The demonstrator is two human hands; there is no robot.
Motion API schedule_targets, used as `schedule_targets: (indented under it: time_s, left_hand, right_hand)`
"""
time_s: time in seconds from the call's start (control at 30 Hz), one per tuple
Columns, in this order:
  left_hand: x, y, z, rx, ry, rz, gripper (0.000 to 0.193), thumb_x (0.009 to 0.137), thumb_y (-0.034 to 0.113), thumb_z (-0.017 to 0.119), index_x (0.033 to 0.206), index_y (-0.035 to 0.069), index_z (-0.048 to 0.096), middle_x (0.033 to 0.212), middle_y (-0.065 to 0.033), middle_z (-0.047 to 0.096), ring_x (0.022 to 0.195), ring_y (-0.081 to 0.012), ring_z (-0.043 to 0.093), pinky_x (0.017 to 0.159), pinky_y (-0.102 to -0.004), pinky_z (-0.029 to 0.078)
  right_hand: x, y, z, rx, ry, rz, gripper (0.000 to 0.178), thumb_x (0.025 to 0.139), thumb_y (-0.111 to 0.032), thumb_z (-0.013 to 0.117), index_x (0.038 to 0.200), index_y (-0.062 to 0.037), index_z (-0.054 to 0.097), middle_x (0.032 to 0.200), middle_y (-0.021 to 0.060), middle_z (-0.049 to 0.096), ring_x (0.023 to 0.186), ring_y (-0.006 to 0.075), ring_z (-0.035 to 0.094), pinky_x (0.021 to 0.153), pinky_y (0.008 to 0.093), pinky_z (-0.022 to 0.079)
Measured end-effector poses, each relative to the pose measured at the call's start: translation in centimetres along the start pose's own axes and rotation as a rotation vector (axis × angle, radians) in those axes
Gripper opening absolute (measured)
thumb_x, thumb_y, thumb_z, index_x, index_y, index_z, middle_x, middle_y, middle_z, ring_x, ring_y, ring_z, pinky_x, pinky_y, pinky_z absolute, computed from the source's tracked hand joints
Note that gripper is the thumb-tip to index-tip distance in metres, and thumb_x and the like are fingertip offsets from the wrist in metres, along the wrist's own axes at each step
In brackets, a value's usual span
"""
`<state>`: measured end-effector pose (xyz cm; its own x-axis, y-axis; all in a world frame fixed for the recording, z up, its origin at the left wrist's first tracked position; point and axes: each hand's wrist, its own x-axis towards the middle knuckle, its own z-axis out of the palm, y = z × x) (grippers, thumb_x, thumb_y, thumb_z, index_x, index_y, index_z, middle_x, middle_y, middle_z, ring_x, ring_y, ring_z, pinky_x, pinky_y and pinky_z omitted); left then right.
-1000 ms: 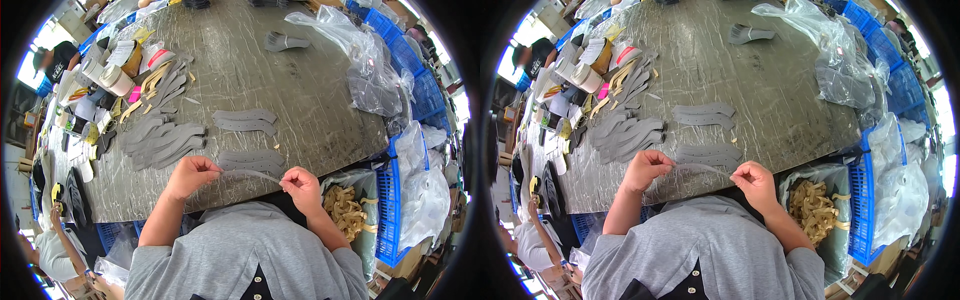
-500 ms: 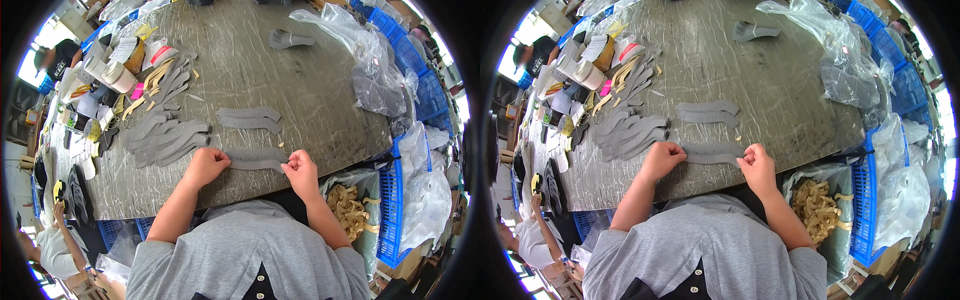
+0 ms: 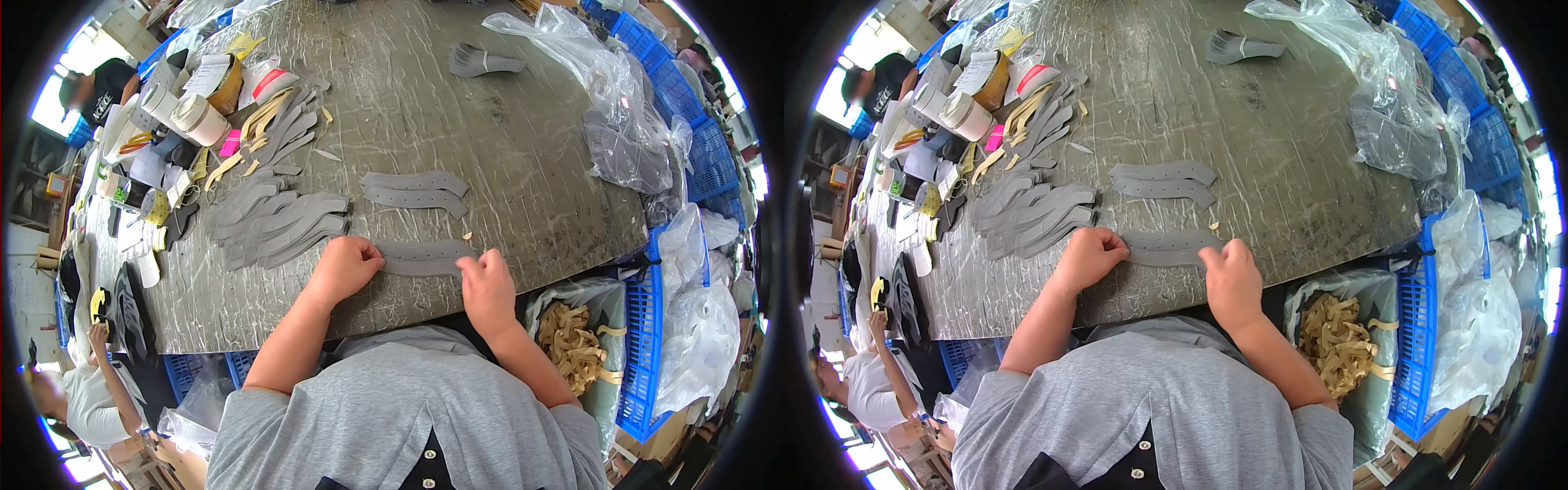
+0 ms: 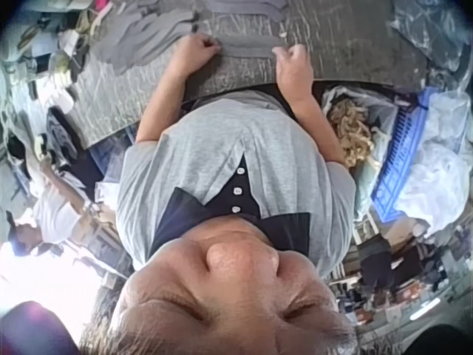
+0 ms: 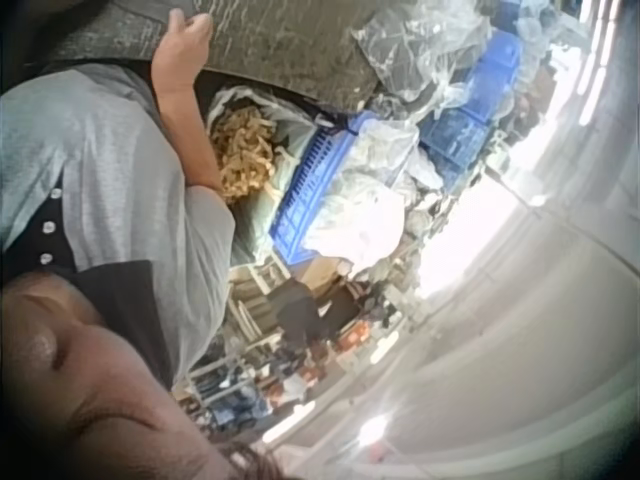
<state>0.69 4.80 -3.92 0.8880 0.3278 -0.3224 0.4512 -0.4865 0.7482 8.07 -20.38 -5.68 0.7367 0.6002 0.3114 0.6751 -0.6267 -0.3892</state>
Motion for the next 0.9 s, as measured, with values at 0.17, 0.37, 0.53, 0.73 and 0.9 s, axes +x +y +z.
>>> schedule_targets:
  time_s: [0.17, 0.37, 0.53, 0.73, 0.9]
  left_hand:
    - [0.1, 0.1, 0.2, 0.064, 0.009, 0.032, 0.017, 0.076, 0.015, 0.074, 0.083, 0.0, 0.072, 0.073, -0.0137, 0.07, 0.065, -0.0214, 0.066, 0.064, -0.0331, 0.052]
    - [0.3, 0.3, 0.5, 0.197, 0.03, 0.087, 0.017, 0.075, 0.016, 0.074, 0.081, 0.0, 0.07, 0.074, -0.0154, 0.069, 0.067, -0.0279, 0.067, 0.065, -0.037, 0.052]
    - [0.2, -0.7, 0.6, 0.193, 0.126, 0.269, 0.014, 0.075, 0.014, 0.074, 0.078, 0.002, 0.069, 0.069, -0.0124, 0.065, 0.061, -0.0276, 0.061, 0.06, -0.0371, 0.049]
    - [-3.0, -3.3, -5.8, -0.132, 0.292, 0.002, 0.013, 0.073, 0.006, 0.078, 0.073, 0.0, 0.066, 0.063, -0.0016, 0.059, 0.058, -0.0112, 0.052, 0.054, -0.0279, 0.041]
    - [-4.0, -7.1, -11.1, 0.107, 0.596, -0.213, 0.027, 0.073, 0.012, 0.082, 0.09, -0.002, 0.065, 0.075, -0.0085, 0.063, 0.066, -0.0167, 0.056, 0.06, -0.032, 0.046]
  right_hand:
    - [0.3, -0.9, 1.1, 0.09, -0.171, -0.31, 0.051, 0.078, -0.003, 0.058, 0.125, -0.021, 0.067, 0.092, 0.0089, 0.047, 0.084, 0.0258, 0.052, 0.073, 0.0369, 0.049]
    - [0.4, -1.1, -0.4, -0.036, -0.265, -0.276, 0.045, 0.08, -0.007, 0.058, 0.123, -0.0154, 0.068, 0.093, 0.0083, 0.048, 0.086, 0.0263, 0.051, 0.077, 0.0379, 0.047]
    - [0.3, -0.2, 0.5, 0.063, -0.221, -0.26, 0.043, 0.079, -0.008, 0.063, 0.121, -0.0128, 0.068, 0.097, 0.0084, 0.051, 0.09, 0.0268, 0.052, 0.079, 0.0395, 0.046]
    - [1.7, -1.4, -0.2, 0.142, -0.048, -0.161, 0.037, 0.085, -0.009, 0.063, 0.122, -0.0086, 0.066, 0.125, 0.0117, 0.057, 0.121, 0.0318, 0.05, 0.097, 0.0466, 0.04]
    - [1.5, -0.3, 2.4, 0.15, -0.2, -0.235, 0.034, 0.088, -0.009, 0.063, 0.122, -0.0045, 0.064, 0.138, 0.0128, 0.055, 0.137, 0.033, 0.042, 0.115, 0.0544, 0.026]
